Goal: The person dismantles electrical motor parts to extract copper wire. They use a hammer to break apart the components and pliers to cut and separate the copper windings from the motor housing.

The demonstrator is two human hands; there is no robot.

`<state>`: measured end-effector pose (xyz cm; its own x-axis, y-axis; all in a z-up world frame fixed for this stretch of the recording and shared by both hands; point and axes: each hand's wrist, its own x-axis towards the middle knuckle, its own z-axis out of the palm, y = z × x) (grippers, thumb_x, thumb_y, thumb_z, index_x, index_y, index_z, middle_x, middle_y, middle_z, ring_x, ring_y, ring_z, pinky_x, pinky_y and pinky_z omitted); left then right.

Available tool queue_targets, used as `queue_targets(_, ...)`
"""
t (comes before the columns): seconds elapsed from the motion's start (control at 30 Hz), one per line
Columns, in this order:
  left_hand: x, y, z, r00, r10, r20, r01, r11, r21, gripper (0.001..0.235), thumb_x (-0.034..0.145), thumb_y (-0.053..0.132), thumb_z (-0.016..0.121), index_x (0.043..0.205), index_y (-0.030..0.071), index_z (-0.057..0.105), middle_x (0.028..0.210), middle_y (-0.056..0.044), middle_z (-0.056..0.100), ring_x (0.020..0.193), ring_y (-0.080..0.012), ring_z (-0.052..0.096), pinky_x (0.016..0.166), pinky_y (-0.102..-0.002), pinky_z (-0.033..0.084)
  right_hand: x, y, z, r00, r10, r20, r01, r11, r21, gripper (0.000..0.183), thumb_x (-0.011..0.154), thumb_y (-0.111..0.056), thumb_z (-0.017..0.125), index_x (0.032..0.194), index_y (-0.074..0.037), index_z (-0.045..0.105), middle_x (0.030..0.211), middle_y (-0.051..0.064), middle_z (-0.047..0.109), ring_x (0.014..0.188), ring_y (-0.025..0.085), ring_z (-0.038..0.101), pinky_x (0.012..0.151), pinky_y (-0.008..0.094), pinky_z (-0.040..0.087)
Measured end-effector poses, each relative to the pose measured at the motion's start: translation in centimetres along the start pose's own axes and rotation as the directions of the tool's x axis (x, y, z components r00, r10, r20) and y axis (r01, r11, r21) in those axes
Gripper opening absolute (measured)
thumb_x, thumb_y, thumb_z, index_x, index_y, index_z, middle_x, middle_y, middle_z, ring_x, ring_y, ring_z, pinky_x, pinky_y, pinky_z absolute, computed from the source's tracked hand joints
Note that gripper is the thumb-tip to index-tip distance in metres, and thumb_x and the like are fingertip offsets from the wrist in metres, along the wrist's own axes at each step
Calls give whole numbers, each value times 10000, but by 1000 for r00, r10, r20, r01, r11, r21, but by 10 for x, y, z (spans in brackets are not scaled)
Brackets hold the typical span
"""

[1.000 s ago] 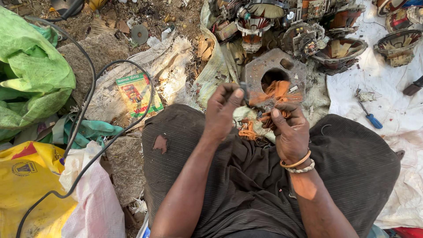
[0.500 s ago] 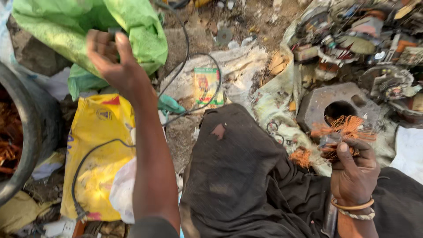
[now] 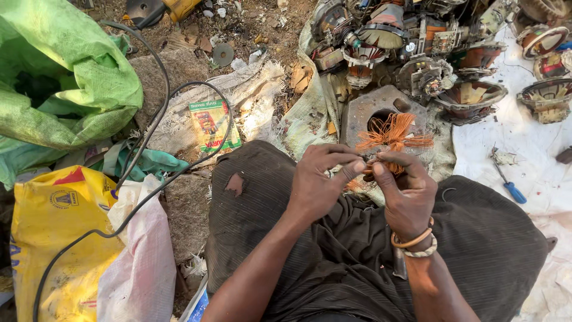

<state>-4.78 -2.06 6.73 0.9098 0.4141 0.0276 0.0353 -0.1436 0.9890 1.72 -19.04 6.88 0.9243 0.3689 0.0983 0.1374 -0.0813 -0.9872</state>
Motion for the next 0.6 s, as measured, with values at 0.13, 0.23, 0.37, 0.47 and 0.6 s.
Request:
queue_targets(0.13,-6,-24,23,946,-324,8,262,748,-610,257,900,331,797,1035,112,800,1064,-38,760,986,-161,675,875,-362,582,-2,-2,8,996,87,-27,-86,995,54,207,980,-28,732,1179,-1,681,1065,95,737,956,139,715,827,264,607)
queue_targets(0.23,-6,-36,23,904,-409,-124,272,775,-570,246,905,332,766,1051,139,805,1017,-60,794,963,-147,712,833,-336,607,-3,1,8,992,109,-69,-108,994,15,209,976,-36,744,1173,1,687,1053,104,736,908,142,704,779,262,590)
queue_targets(0.37,-17,-26,-32,822,-393,-411,204,878,-432,313,888,282,774,1159,127,765,1091,-85,784,970,-154,728,854,-319,623,-6,4,0,975,206,-80,-204,978,32,202,957,-70,719,1151,-22,689,1033,105,757,901,163,752,742,295,644)
queue_targets(0.47,0,-1,-128,682,54,-729,-138,989,-56,278,1035,245,742,1138,-12,710,1180,-82,757,1101,-171,712,991,-326,573,3,-1,1,981,181,-73,-179,983,34,214,973,-73,705,1181,-25,685,1076,108,751,948,177,757,778,309,661)
queue_targets(0.6,25,12,-266,416,343,-842,-237,935,264,642,996,221,828,1441,-21,433,1355,-123,601,1190,-201,547,1049,-318,439,-4,-7,-2,992,126,6,-126,992,-30,201,1053,-76,681,1238,4,676,1121,132,736,984,179,729,821,306,624)
